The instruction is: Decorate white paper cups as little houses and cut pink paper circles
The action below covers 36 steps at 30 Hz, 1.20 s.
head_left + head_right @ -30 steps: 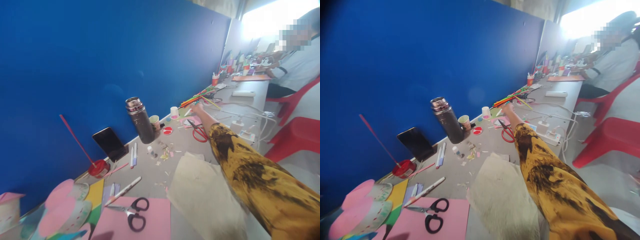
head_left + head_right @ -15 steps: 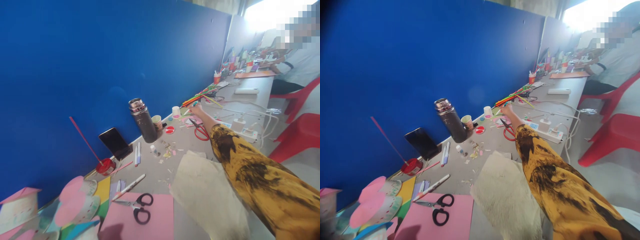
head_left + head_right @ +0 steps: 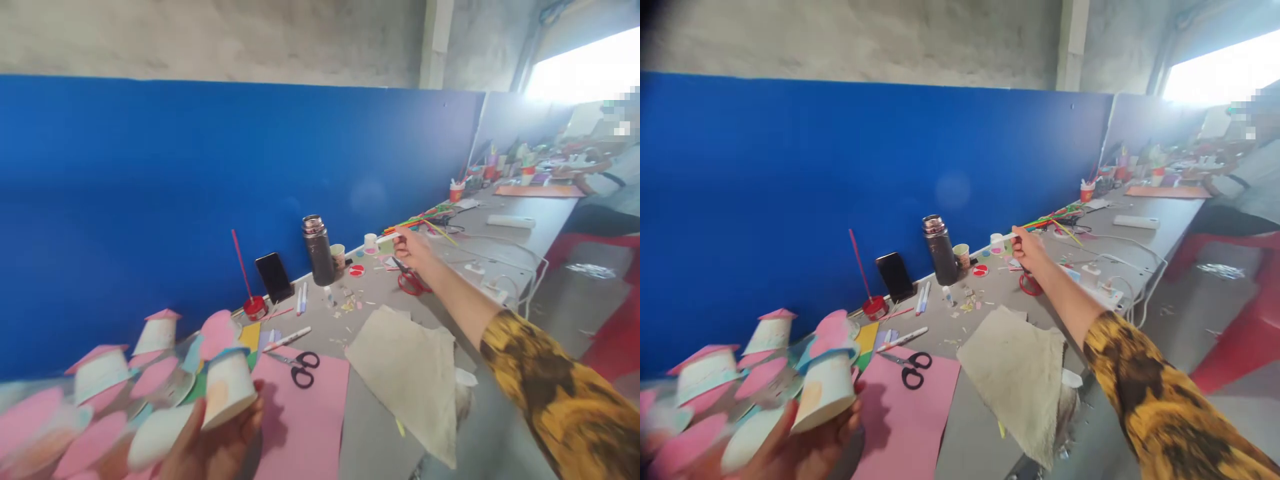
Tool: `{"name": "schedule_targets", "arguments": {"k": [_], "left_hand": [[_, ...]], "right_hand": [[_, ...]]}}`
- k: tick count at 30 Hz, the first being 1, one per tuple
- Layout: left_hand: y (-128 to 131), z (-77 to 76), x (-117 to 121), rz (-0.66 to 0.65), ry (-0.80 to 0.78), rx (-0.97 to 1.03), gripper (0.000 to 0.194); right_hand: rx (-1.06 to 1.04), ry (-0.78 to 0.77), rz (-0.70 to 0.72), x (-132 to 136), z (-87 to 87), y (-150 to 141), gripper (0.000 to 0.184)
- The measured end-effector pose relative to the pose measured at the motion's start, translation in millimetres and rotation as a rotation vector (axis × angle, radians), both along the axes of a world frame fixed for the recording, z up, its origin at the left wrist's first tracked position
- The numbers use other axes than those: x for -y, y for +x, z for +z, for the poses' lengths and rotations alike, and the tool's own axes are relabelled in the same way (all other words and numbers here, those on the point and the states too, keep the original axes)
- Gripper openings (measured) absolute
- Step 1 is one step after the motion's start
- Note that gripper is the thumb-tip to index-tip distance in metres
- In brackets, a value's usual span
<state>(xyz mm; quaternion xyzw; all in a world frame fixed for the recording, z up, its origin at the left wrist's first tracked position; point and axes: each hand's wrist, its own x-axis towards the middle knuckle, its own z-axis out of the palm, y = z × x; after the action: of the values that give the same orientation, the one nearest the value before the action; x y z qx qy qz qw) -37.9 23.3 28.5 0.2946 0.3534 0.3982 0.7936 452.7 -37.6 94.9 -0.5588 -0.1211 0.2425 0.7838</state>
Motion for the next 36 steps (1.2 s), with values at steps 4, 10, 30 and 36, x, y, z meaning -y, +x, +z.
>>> {"name": "schedule_targets", "arguments": {"k": [4, 10, 30, 36], "left_hand": [[10.6, 39.1, 17.1, -0.039, 0.066, 0.109, 0.048], [-15.3, 54.8, 51.6, -0.142, 0.239, 0.271, 0.046], [-37.8, 6.3, 121.7, -0.053, 0.048, 0.557, 0.074], [-43.3, -3.2, 121.0, -0.104, 0.146, 0.478, 0.075]], "right_hand": [[-0.034, 0.174, 0.233, 32.0, 3.1, -88.4, 0.035], [-0.010, 0.411, 0.444, 81.9, -10.7, -231.8, 0.032], [0.297, 0.373, 0.512, 123.1, -28.0, -324.3, 0.017], [0.314, 0.383, 0.472, 119.0, -32.3, -330.7, 0.016]]}}
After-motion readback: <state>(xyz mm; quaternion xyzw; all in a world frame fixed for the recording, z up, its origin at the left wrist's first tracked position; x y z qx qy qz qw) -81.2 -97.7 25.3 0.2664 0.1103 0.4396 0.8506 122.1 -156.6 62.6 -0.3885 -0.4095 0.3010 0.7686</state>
